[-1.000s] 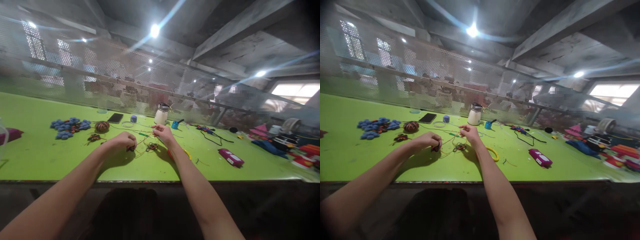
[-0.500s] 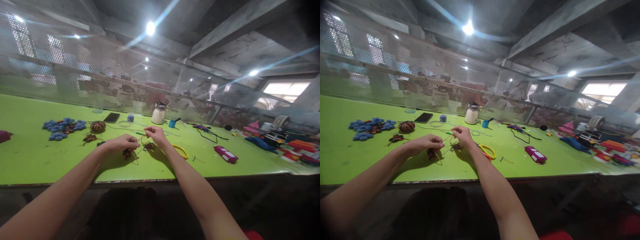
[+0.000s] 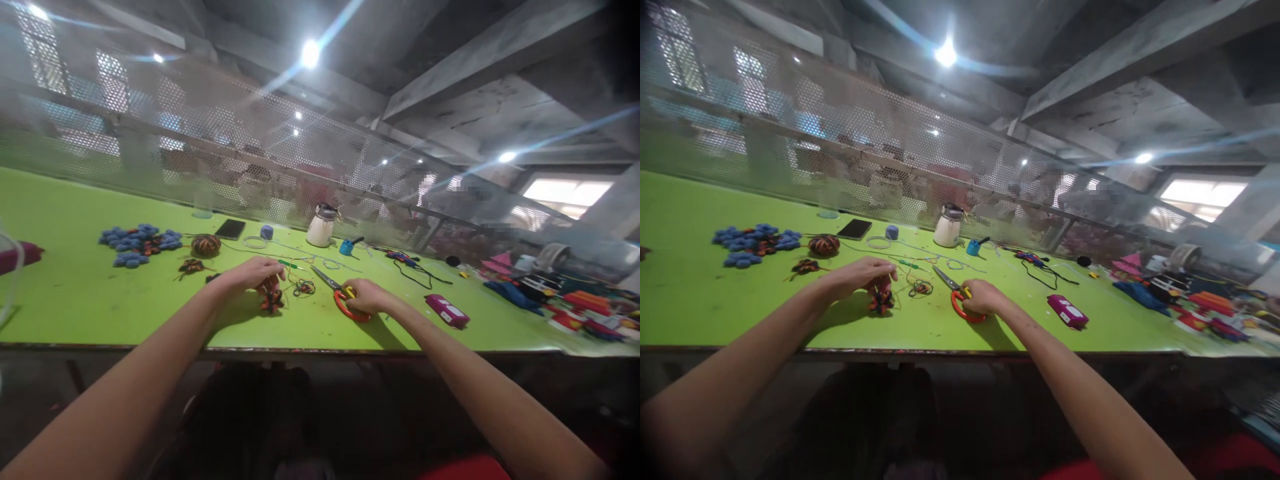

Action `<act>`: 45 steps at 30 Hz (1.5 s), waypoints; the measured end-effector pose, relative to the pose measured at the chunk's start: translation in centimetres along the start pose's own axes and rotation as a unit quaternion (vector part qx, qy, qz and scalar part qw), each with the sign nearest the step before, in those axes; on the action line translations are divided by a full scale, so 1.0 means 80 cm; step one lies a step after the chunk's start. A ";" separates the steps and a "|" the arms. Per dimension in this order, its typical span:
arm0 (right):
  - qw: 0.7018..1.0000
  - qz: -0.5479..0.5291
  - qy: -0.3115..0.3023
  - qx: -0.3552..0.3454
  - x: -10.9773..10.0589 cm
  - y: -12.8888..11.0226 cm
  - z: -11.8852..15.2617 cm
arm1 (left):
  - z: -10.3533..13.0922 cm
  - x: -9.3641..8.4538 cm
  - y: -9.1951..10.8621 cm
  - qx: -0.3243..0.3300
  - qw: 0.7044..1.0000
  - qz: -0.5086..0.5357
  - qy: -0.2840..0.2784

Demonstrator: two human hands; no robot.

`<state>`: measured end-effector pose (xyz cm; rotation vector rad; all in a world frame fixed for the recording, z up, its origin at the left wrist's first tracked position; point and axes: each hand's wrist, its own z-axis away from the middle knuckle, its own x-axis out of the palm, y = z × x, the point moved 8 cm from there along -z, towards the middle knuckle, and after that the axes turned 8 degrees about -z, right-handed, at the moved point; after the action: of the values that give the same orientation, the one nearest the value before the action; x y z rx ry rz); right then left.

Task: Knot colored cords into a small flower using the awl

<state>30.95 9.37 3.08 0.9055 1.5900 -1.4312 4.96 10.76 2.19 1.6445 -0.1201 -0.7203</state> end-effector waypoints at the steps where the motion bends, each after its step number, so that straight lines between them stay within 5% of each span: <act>1: 1.000 0.019 -0.010 0.006 0.003 0.004 0.005 | 0.000 0.001 0.002 0.008 1.000 0.009 -0.003; 7: 0.995 0.064 -0.062 0.048 0.023 0.008 -0.011 | 0.004 0.005 0.007 0.021 0.999 0.044 -0.024; 11: 0.994 0.089 -0.032 0.060 0.007 0.011 -0.015 | 0.004 0.004 0.006 0.006 0.999 0.045 -0.024; 15: 0.995 0.074 -0.039 0.054 -0.022 0.009 0.029 | 0.002 0.003 0.002 -0.002 0.998 0.056 -0.024; 19: 0.993 -0.068 -0.087 -0.035 -0.037 -0.036 0.093 | 0.002 0.005 0.000 -0.006 0.998 0.054 -0.029; 22: 0.992 -0.057 -0.107 -0.044 -0.032 -0.066 0.118 | 0.005 0.009 0.002 -0.003 0.997 0.057 -0.044; 34: 0.986 -0.005 -0.147 -0.073 0.005 -0.103 0.090 | 0.004 0.013 -0.001 -0.001 0.994 0.080 -0.071; 45: 0.986 -0.020 -0.143 -0.078 0.012 -0.111 0.081 | 0.010 0.021 0.007 -0.004 0.991 0.097 -0.095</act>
<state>23.18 1.96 5.71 0.5516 1.4848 -1.3730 6.05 9.19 2.06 1.5300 -0.4073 -0.7250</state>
